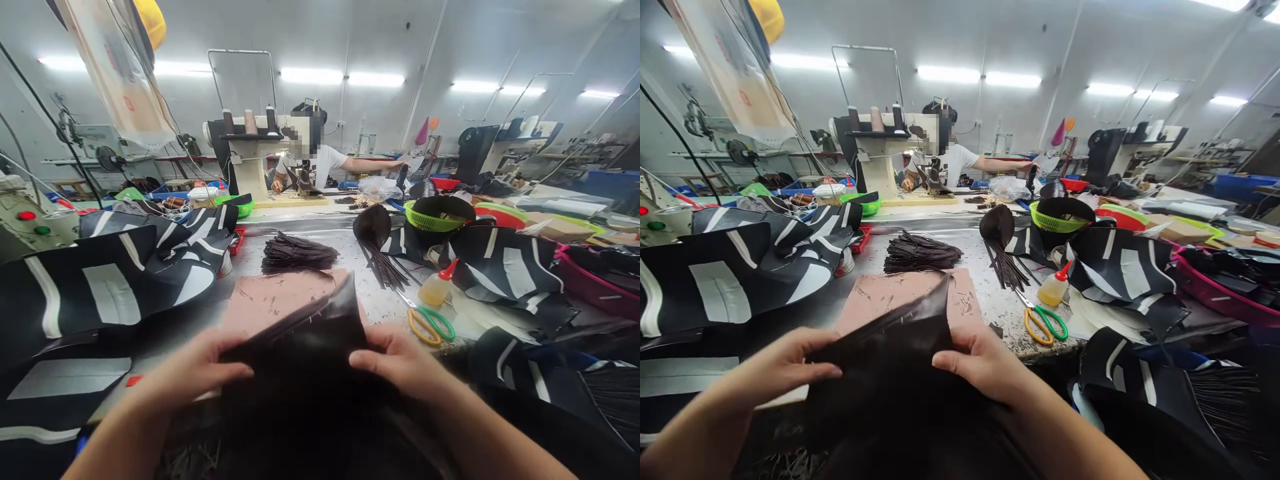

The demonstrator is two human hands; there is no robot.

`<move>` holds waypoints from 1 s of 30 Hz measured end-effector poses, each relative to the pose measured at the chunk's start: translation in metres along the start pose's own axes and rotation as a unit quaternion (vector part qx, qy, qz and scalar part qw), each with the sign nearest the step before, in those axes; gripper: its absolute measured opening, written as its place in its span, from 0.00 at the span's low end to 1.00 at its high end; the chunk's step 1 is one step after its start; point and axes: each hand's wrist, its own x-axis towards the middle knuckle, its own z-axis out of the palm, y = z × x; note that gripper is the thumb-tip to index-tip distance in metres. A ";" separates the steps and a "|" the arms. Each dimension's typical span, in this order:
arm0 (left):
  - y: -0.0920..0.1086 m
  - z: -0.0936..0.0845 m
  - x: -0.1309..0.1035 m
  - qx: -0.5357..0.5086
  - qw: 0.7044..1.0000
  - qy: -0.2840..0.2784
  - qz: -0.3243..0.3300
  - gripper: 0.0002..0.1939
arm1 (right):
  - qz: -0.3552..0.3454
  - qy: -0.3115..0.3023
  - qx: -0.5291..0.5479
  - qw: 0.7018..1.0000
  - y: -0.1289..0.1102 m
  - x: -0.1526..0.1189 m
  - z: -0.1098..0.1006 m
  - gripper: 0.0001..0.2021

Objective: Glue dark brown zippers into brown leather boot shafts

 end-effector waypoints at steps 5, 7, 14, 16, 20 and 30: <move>0.040 -0.064 0.027 0.120 0.976 0.181 0.030 0.15 | -0.117 0.099 -0.020 0.988 -0.046 0.083 -0.015 0.06; 0.059 -0.084 0.038 0.234 0.923 0.306 0.030 0.14 | -0.169 0.137 -0.021 0.976 -0.058 0.125 -0.021 0.08; 0.089 -0.063 0.007 0.470 0.664 0.579 0.056 0.20 | -0.363 0.228 -0.032 0.903 -0.071 0.150 -0.025 0.10; 0.066 -0.035 0.003 0.509 0.670 0.538 0.042 0.17 | -0.316 0.213 -0.043 0.924 -0.040 0.130 -0.022 0.10; -0.004 0.023 0.025 0.450 0.856 0.251 0.045 0.14 | -0.120 0.091 -0.076 0.986 0.057 0.090 -0.014 0.08; -0.066 0.034 0.085 -0.008 0.996 -0.072 -0.052 0.11 | 0.028 0.167 -0.141 0.975 0.128 0.066 -0.006 0.13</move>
